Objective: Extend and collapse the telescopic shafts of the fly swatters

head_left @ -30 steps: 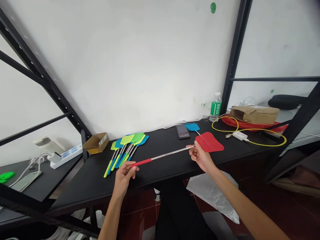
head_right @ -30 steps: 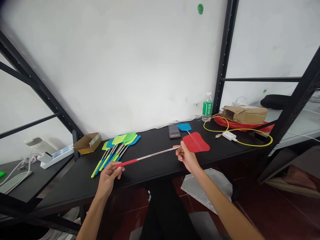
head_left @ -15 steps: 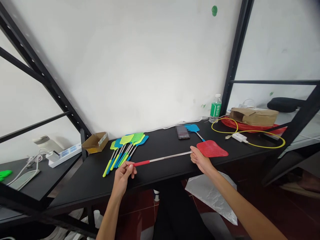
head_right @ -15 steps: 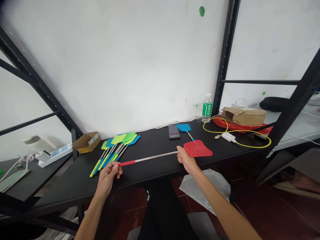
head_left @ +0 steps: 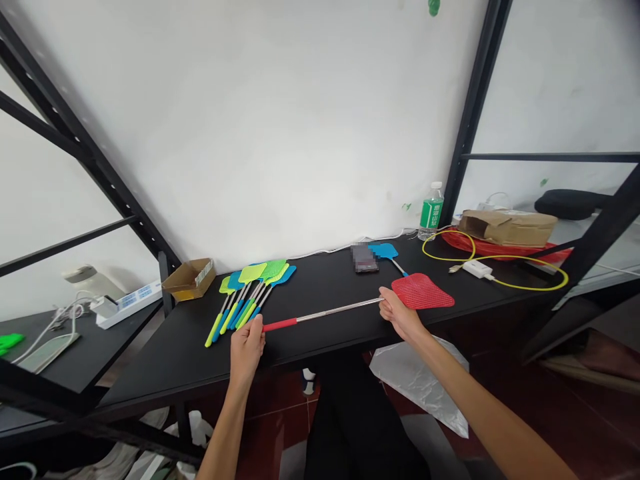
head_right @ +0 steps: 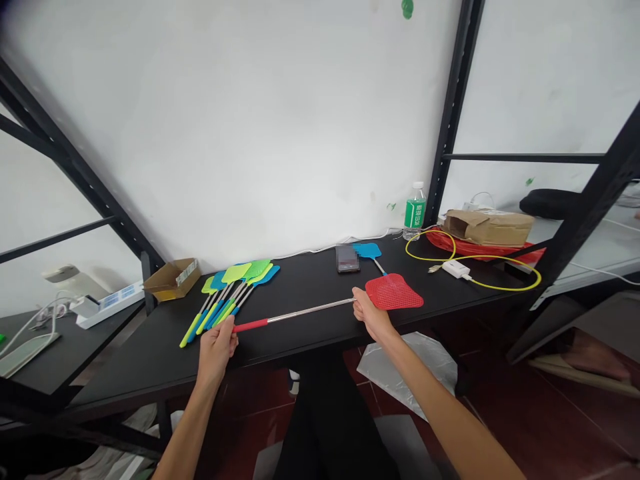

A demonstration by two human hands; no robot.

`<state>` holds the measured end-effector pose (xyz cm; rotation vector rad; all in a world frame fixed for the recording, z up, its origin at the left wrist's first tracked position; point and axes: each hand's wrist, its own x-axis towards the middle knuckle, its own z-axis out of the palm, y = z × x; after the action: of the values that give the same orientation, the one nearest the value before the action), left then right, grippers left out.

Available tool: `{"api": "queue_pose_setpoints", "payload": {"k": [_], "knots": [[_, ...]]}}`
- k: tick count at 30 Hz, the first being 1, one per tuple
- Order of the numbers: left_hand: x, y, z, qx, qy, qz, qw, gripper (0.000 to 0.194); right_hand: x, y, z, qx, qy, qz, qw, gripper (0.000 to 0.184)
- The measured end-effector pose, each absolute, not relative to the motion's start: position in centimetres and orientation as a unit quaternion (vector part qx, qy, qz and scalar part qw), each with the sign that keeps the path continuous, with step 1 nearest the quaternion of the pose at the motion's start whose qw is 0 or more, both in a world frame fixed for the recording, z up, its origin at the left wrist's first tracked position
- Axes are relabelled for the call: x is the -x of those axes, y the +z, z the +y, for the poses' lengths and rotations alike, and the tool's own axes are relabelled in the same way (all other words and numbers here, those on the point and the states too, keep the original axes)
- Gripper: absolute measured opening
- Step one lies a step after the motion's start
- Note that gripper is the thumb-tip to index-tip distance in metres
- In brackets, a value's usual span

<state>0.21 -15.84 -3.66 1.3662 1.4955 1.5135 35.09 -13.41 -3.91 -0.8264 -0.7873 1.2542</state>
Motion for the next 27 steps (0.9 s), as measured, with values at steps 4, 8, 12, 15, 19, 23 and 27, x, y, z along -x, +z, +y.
{"api": "queue_pose_setpoints", "payload": {"k": [4,8,12,15,19,23,27], "knots": [[-0.03,-3.35,-15.94,-0.554,0.552,0.540,0.310,0.054,-35.30,-3.70,-13.46,0.364,0.560,-0.349,0.658,0.062],[0.15,-3.16,-16.11,-0.568,0.574,0.467,0.359,0.026,-35.52,-3.44,-13.59,0.366,0.567,-0.355,0.647,0.064],[0.39,-3.44,-15.84,-0.595,0.567,0.453,0.346,0.033,-35.55,-3.37,-13.66,0.371,0.565,-0.372,0.636,0.065],[0.49,-3.72,-15.56,-0.609,0.558,0.471,0.312,0.031,-35.48,-3.38,-13.68,0.372,0.559,-0.375,0.639,0.065],[0.30,-3.67,-15.60,-0.612,0.547,0.500,0.277,0.030,-35.35,-3.28,-13.74,0.376,0.552,-0.367,0.648,0.065],[-0.07,-3.31,-15.95,-0.605,0.543,0.523,0.258,0.040,-35.27,-3.27,-13.70,0.375,0.555,-0.361,0.648,0.064],[-0.13,-3.54,-16.03,-0.562,0.554,0.562,0.247,0.052,-35.29,-3.57,-13.59,0.373,0.562,-0.364,0.642,0.065]]}}
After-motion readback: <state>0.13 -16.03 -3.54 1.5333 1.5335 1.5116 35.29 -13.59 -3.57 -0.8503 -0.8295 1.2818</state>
